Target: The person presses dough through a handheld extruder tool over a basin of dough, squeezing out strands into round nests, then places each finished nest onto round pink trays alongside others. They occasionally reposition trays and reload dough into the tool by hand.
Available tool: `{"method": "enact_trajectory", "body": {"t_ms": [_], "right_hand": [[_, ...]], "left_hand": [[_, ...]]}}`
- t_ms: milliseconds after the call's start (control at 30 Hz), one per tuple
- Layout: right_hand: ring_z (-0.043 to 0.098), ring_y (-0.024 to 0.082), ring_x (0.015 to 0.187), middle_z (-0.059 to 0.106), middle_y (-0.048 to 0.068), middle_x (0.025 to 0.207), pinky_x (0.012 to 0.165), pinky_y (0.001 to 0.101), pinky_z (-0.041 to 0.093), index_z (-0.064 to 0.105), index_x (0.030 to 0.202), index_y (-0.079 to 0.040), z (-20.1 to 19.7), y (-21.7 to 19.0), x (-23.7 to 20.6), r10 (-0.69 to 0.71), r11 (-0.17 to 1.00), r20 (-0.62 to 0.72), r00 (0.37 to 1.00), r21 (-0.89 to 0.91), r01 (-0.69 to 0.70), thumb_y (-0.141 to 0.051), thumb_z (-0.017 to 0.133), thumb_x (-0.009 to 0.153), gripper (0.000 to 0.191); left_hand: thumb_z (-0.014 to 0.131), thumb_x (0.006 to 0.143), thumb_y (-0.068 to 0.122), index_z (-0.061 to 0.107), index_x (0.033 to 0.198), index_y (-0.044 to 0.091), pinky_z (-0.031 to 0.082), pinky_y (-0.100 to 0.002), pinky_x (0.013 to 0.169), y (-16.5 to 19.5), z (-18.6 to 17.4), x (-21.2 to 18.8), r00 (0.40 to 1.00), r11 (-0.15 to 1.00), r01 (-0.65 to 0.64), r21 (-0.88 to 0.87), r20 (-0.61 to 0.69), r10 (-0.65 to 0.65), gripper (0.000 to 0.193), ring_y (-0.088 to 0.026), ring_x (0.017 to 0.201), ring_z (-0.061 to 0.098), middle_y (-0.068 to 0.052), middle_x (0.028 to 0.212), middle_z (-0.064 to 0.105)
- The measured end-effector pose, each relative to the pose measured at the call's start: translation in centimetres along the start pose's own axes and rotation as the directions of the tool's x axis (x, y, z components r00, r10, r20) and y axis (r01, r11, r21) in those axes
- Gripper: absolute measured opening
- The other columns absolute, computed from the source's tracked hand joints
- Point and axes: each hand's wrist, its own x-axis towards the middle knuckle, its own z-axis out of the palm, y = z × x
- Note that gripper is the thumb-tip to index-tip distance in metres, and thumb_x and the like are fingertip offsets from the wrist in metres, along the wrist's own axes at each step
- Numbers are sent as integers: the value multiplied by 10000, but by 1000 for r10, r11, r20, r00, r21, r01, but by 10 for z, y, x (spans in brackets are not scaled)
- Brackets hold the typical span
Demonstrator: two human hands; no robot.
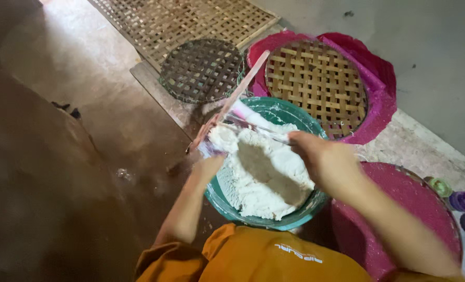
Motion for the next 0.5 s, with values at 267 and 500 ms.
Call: {"method": "enact_trajectory", "body": {"t_ms": [267, 500], "right_hand": [[616, 178, 573, 712, 169, 809, 618, 334, 560, 557, 1486, -203, 90, -10, -28, -3, 766, 130, 991, 638, -82, -61, 598, 987, 521], [439, 140, 495, 612, 90, 647, 474, 339, 409, 541, 1520, -247, 82, 19, -8, 188, 626, 274, 943, 707, -331, -57, 523, 1029, 526]], "left_hand": [[707, 930, 277, 411, 1573, 54, 534, -394, 1046, 36, -13, 13, 946, 942, -261, 210, -140, 293, 742, -294, 1298, 574, -108, 1643, 459], [772, 808, 392, 482, 1458, 161, 491, -463, 1013, 56, -8, 12, 982, 857, -144, 495, -32, 184, 748, -507, 1346, 454, -246, 1654, 259]]}}
